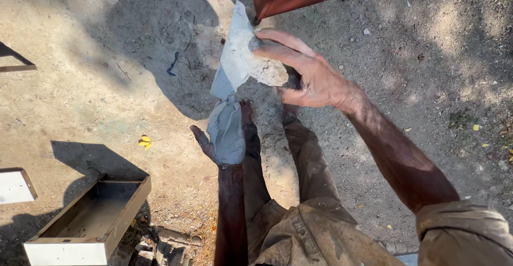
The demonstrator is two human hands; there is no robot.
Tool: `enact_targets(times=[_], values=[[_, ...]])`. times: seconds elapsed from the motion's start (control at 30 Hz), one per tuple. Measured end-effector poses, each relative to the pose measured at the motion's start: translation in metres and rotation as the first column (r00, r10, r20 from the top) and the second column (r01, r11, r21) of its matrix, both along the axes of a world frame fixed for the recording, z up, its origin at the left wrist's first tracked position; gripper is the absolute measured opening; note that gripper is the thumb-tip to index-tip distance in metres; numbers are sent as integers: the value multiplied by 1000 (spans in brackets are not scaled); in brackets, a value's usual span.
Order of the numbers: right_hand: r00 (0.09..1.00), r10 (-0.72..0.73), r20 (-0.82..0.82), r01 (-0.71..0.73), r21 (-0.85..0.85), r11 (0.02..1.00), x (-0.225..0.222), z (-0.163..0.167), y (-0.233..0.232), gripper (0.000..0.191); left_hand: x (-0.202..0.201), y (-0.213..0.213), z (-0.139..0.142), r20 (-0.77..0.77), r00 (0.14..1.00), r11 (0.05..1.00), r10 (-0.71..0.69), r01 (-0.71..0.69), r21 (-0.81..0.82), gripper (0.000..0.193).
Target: The person holds a wet white plaster/putty compound in one hand and a shaped plaster piece in the other, pressing and smearing the compound by hand onto the edges and corners of a metal furniture frame. They work around the frame, turning the plaster piece and applying compound to different joints and surfaces.
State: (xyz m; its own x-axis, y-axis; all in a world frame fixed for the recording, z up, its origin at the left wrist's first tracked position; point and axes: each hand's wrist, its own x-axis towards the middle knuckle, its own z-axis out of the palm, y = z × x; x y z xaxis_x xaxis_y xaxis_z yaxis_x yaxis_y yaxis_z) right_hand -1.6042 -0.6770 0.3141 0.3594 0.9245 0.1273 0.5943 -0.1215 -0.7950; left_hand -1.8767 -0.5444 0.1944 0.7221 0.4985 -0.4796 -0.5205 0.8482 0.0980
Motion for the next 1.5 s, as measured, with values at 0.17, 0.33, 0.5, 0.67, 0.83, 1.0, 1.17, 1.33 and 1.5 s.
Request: enact_targets(times=[0.17,0.33,0.5,0.67,0.83,1.0,1.17,1.33,1.5], values=[[-534,509,-675,521,212,827,-121,1,-45,69,43,4,64,522,852,989,-37,107,-104,96],[-380,609,-697,825,42,563,-185,10,-124,66,101,-32,122,435,857,958,-275,280,55,106],[-255,54,-966,809,-182,559,-151,60,-222,59,127,-58,154,242,711,748,-660,653,121,101],[52,-404,-913,630,-284,723,-130,85,-241,67,189,-139,120,-452,484,261,-749,843,470,100],[693,-305,-653,356,-58,933,-73,62,-298,64,262,-212,97,-661,372,85,-651,902,423,97],[-210,-277,-938,413,-342,844,-23,19,-392,77,290,-231,95,-93,634,617,-768,771,160,78],[-366,233,-901,838,-210,504,40,-23,-435,69,278,-243,55,-131,737,738,-663,673,52,78],[442,-644,-625,847,56,528,147,-93,-414,69,230,-261,-14,-111,739,746,-665,652,-131,79],[454,-805,381,820,174,545,231,-197,-391,83,201,-269,-78,-40,751,727,-659,621,-294,79]])
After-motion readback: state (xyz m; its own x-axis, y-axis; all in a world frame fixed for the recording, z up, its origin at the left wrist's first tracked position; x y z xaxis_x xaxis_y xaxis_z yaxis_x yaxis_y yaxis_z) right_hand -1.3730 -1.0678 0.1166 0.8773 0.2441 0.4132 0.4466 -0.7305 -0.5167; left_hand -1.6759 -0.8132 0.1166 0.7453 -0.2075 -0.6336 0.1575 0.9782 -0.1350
